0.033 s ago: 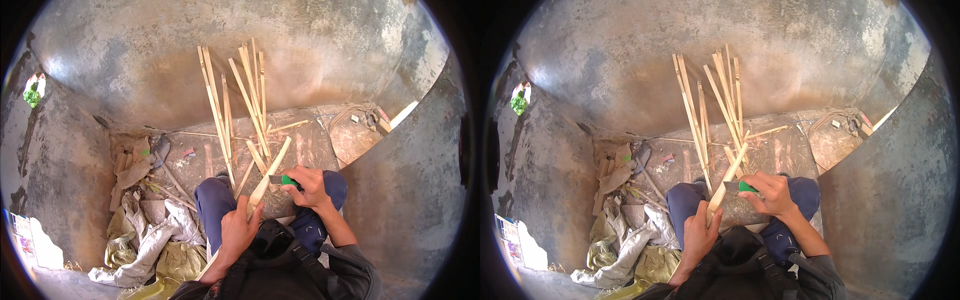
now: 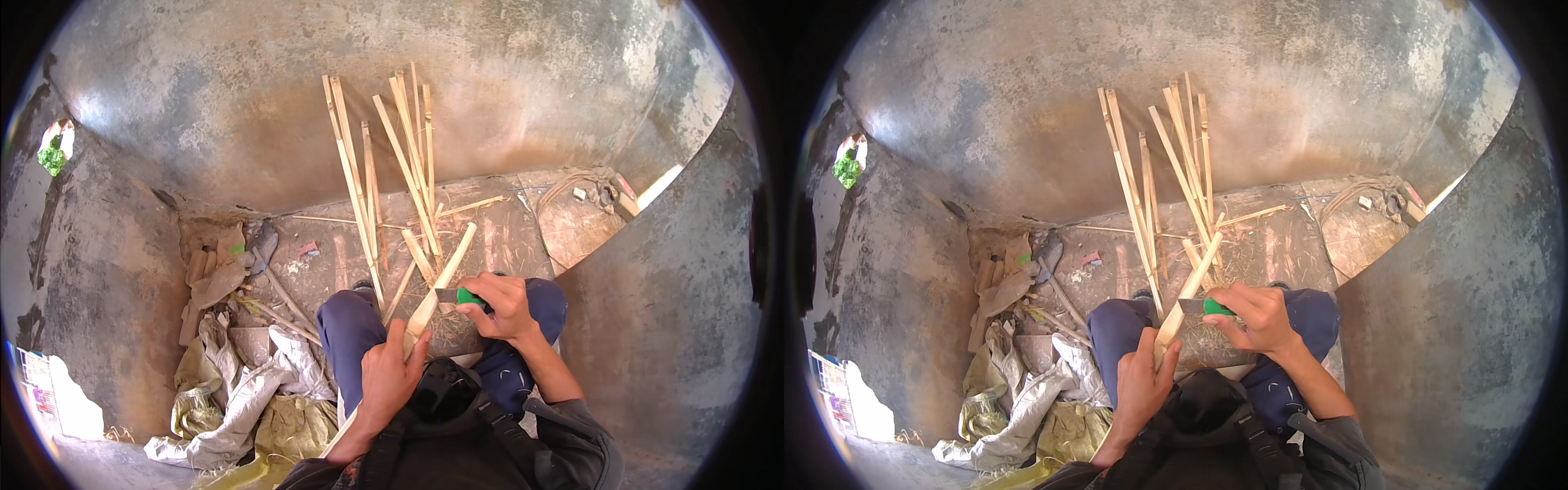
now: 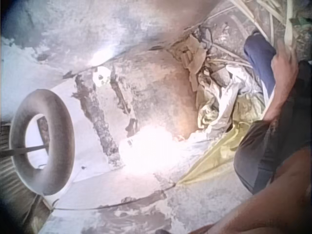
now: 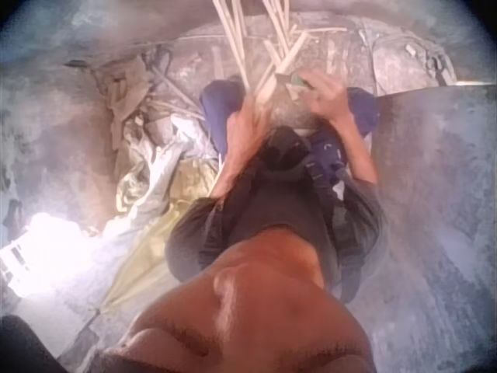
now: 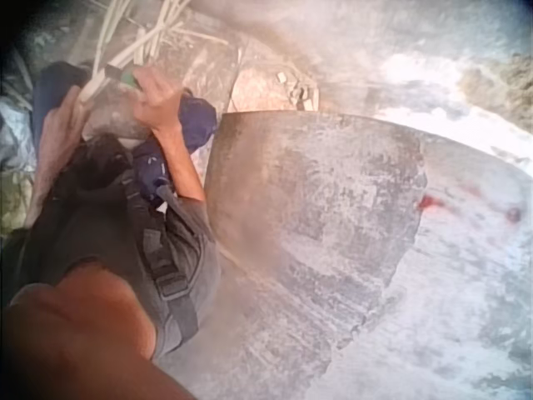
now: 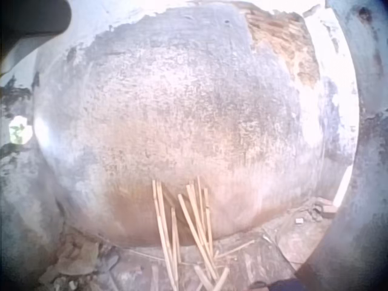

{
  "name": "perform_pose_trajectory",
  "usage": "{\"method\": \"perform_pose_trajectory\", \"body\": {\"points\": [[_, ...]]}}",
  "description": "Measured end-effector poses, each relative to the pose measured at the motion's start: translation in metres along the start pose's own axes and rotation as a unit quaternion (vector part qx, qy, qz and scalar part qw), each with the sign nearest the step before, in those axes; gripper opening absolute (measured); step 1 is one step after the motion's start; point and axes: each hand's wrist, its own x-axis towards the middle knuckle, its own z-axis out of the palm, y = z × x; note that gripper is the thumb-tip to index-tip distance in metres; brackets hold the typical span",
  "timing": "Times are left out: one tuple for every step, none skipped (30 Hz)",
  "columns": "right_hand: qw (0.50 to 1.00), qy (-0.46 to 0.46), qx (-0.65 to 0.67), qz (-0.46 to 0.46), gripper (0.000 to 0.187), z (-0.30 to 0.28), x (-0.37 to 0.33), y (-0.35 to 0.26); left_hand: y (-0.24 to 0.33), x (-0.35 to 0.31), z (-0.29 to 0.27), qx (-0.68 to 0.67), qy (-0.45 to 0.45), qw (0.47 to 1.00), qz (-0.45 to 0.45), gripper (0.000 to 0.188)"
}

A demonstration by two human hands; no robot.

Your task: The person holds a bamboo strip and uses a small green knife to shave down its surface, repeatedly scraping the blade along the length of the wood while seated on the floor.

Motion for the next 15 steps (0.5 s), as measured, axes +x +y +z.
{"method": "perform_pose_trajectory", "body": {"points": [[1.0, 0.017, -0.009, -0.013, 0.029, 0.0041, -0.0004, 0.0015, 0.0006, -0.0001, 0.0013, -0.003, -0.002, 1.0, 0.002, 0.034], [1.0, 0.012, -0.013, -0.014, 0.029, 0.0044, 0.0004, 0.0001, 0.0013, -0.0002, 0.0026, -0.005, -0.004, 1.0, 0.004, 0.034], [1.0, 0.007, -0.017, -0.016, 0.029, 0.0037, 0.0011, -0.0021, 0.0015, -0.0003, 0.0032, -0.007, -0.005, 1.0, 0.007, 0.035], [1.0, 0.002, -0.021, -0.017, 0.029, 0.0034, 0.0019, -0.0038, 0.0013, -0.0004, 0.003, -0.003, -0.008, 1.0, 0.008, 0.035], [1.0, 0.004, -0.022, -0.019, 0.029, 0.0035, 0.0027, -0.0045, 0.0013, -0.0003, 0.0034, 0.0, -0.011, 1.0, 0.01, 0.035], [1.0, 0.007, -0.022, -0.021, 0.03, 0.0039, 0.0033, -0.0051, 0.0013, -0.0001, 0.0037, 0.003, -0.014, 1.0, 0.011, 0.036], [0.999, 0.009, -0.022, -0.023, 0.03, 0.0037, 0.0037, -0.0054, 0.002, 0.0004, 0.0037, -0.001, -0.014, 1.0, 0.012, 0.035], [0.999, 0.011, -0.028, -0.025, 0.03, 0.0032, 0.0041, -0.0056, 0.0033, 0.0008, 0.003, -0.004, -0.015, 1.0, 0.013, 0.035], [0.999, 0.013, -0.034, -0.026, 0.03, 0.0026, 0.0048, -0.0055, 0.0048, 0.001, 0.0022, -0.008, -0.015, 1.0, 0.013, 0.035], [0.999, 0.014, -0.04, -0.028, 0.03, 0.0022, 0.0053, -0.0054, 0.0062, 0.0009, 0.0014, -0.015, -0.018, 1.0, 0.012, 0.034], [0.998, 0.021, -0.046, -0.032, 0.03, 0.0022, 0.0057, -0.0052, 0.0079, 0.0009, 0.0004, -0.023, -0.02, 0.999, 0.011, 0.034], [0.998, 0.028, -0.052, -0.036, 0.03, 0.0023, 0.0061, -0.0051, 0.0091, 0.001, -0.0003, -0.03, -0.022, 0.999, 0.009, 0.033], [0.997, 0.035, -0.058, -0.039, 0.03, 0.0024, 0.0064, -0.005, 0.0098, 0.0013, -0.0009, -0.036, -0.027, 0.999, 0.006, 0.033], [0.997, 0.038, -0.062, -0.04, 0.03, 0.0026, 0.0065, -0.005, 0.01, 0.0017, -0.0016, -0.041, -0.032, 0.999, 0.003, 0.032], [0.996, 0.041, -0.066, -0.04, 0.03, 0.0028, 0.0066, -0.0049, 0.0104, 0.0019, -0.0023, -0.046, -0.038, 0.998, -0.001, 0.032]]}}
